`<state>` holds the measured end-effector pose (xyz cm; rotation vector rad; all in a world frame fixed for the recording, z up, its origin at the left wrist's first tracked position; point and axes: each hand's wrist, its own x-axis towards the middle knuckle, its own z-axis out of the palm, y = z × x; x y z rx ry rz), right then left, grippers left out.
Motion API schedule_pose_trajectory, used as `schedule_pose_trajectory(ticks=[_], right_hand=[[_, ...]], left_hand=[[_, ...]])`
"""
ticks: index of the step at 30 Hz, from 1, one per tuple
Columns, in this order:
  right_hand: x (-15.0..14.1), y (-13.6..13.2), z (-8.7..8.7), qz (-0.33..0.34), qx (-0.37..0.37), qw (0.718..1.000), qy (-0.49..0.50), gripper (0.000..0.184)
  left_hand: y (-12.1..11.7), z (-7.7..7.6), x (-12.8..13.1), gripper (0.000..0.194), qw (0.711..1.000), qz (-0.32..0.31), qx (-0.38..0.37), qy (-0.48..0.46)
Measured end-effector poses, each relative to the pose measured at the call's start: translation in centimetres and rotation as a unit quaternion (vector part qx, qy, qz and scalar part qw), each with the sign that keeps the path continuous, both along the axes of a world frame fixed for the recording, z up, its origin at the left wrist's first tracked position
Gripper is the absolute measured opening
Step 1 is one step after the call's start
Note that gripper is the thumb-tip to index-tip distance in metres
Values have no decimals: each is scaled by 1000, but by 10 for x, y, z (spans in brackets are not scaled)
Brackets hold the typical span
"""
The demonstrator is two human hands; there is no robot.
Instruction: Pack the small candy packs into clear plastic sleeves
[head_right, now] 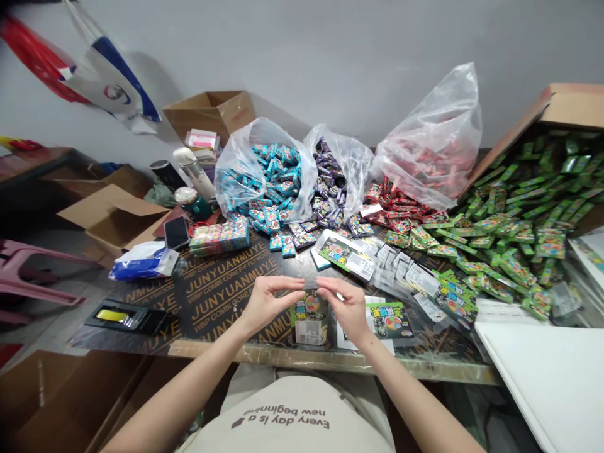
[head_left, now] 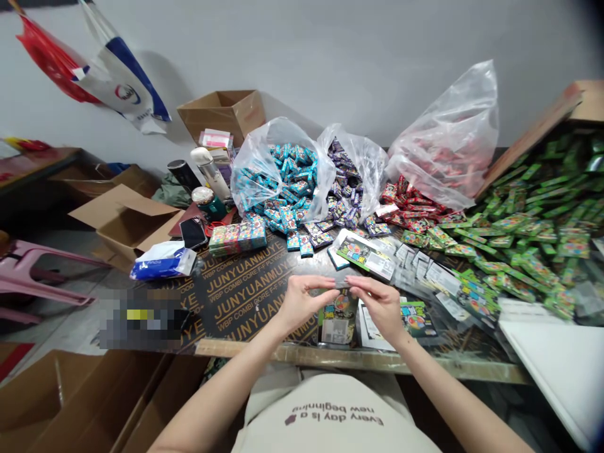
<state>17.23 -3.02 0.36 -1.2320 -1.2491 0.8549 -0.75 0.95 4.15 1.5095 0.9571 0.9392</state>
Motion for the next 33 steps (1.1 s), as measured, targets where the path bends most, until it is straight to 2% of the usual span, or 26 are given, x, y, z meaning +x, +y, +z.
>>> schedule_pose_trajectory(ticks=[3, 7, 9, 12, 15, 17, 19, 22, 25, 28, 30, 31, 33], right_hand=[[0, -6, 3, 11, 13, 999, -39, 16], [-2, -3, 11, 6, -41, 999, -33, 19], [-2, -1, 15, 10, -62, 998, -27, 19], [-1, 2, 17, 10, -74, 997, -27, 18], [3, 1, 17, 28, -63, 997, -43, 15], [7, -2, 12, 45, -38, 997, -57, 13], [9, -9, 4, 60, 1, 995, -82, 14], [7, -22, -15, 68, 63, 987, -132, 27], [3, -25, -28, 74, 64, 984, -150, 37], [6, -3, -32, 102, 18, 984, -144, 49], [12, 24, -37, 43, 7, 980, -194, 49], [15, 39, -41, -9, 3, 968, -250, 46], [18, 66, -52, -59, -23, 914, -400, 42]], left_hand=[[0, -1, -4, 14, 1000, 0, 10, 25], [8, -2, -4, 16, 999, -12, -46, 18], [10, -3, -3, 15, 999, -15, -47, 18], [9, -3, 0, 12, 999, -6, -6, 45], [2, -3, 0, 13, 992, -22, 89, 88], [-2, -3, -3, 14, 981, -48, 152, 111], [-5, -5, -7, 16, 973, -65, 183, 123], [-5, -8, -12, 16, 973, -74, 177, 126], [1, -11, -16, 14, 981, -68, 149, 102], [16, -16, -24, 8, 992, -4, 113, 64], [30, -24, -37, 6, 994, 75, 76, 31], [37, -30, -46, 9, 991, 123, 58, 15], [48, -45, -68, 16, 974, 226, 32, -3]])
